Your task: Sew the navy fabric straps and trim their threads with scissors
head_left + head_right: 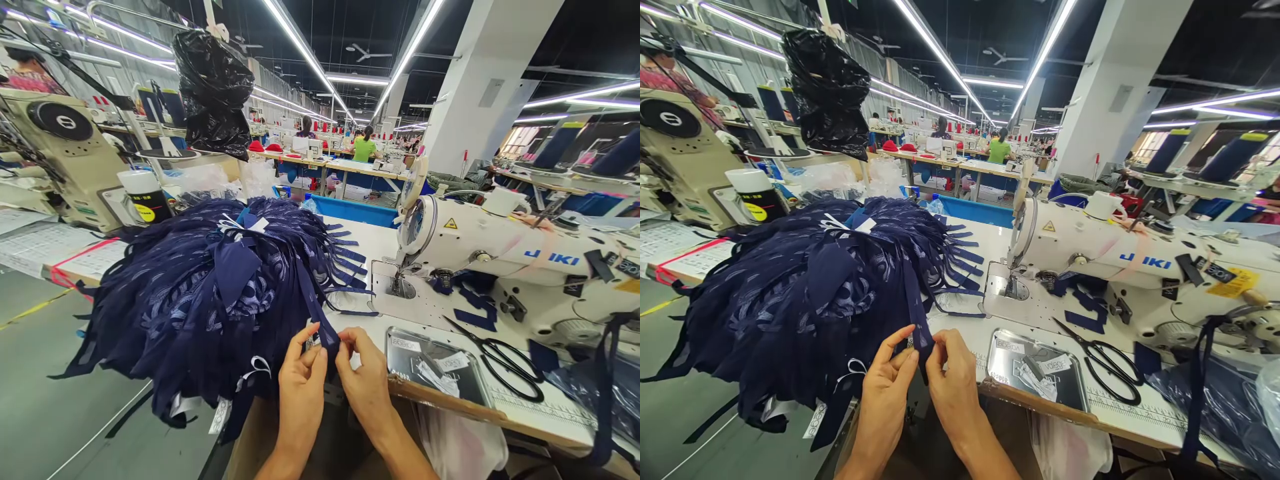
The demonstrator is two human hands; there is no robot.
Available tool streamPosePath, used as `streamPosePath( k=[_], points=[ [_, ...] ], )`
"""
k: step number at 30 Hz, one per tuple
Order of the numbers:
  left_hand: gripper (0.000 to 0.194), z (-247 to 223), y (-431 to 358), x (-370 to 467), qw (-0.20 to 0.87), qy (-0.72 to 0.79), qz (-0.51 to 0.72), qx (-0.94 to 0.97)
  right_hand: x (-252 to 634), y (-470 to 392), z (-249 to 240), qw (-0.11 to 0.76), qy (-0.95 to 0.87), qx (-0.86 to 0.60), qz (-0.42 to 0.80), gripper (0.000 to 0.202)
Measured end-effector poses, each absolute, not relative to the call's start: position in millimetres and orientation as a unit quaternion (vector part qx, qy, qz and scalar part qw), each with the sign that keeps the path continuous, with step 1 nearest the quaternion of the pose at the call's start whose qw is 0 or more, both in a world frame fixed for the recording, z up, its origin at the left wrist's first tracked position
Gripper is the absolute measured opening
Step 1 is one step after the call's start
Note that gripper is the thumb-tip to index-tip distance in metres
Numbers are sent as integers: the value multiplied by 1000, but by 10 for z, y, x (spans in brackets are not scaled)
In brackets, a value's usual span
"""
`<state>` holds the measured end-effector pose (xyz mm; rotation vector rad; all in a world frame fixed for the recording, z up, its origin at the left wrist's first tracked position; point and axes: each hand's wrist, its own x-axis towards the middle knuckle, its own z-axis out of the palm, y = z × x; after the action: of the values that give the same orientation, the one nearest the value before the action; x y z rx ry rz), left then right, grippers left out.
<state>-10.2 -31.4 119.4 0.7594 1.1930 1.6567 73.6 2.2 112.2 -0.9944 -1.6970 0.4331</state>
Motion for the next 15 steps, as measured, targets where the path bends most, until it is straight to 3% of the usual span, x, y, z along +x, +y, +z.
streamPosePath(
  k=[6,15],
  points=[
    [43,1138,-301,-104,455,486,678,311,744,-24,1066,573,-687,-418,157,11],
    [39,1203,-316,-33,391,544,655,351,723,-69,1072,555,-717,-419,57,15]
  ],
)
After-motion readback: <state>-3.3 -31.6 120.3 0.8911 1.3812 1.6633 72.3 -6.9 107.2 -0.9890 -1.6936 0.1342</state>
